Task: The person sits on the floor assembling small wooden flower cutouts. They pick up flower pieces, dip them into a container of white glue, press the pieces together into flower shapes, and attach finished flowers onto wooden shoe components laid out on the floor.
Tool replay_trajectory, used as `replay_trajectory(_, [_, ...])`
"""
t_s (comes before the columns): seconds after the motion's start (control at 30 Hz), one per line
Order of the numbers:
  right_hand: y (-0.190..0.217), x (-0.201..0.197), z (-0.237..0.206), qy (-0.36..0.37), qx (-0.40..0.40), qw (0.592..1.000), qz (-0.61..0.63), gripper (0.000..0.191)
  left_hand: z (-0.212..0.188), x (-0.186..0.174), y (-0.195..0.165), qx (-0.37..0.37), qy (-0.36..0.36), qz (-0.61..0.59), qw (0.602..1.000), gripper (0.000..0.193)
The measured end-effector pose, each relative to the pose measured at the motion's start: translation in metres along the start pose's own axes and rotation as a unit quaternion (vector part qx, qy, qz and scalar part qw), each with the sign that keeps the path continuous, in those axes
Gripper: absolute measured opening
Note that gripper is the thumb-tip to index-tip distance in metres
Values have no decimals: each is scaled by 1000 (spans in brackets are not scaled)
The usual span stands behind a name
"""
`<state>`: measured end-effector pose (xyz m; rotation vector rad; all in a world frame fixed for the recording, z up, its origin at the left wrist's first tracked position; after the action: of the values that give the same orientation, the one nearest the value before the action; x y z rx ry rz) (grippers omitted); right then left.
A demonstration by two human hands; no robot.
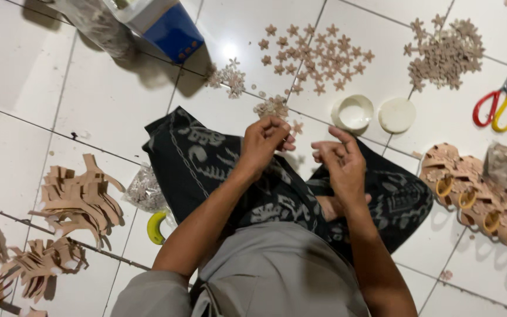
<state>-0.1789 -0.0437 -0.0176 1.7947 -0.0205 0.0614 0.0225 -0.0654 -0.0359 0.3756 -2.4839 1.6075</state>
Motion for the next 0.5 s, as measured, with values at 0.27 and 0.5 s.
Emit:
replay_trajectory(0.27, [-65, -17, -1, -40, -18, 989, -141, 46, 106, -34, -37, 77, -90, 140, 983, 13])
replay_trajectory(0.5, [-81, -28, -10, -55, -4, 989, -137, 46, 173, -35, -56, 57, -152, 324, 932, 17])
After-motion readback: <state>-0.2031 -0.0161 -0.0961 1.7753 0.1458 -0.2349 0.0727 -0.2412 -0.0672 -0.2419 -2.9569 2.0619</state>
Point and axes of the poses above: each hand's wrist, its own z-axis towards the middle knuckle, its own x-axis out of the palm, y = z × x, the point moved 6 cm from there along z, towards the middle knuckle, and after that the axes turned 2 degrees about -y, right-handed, at the moved point
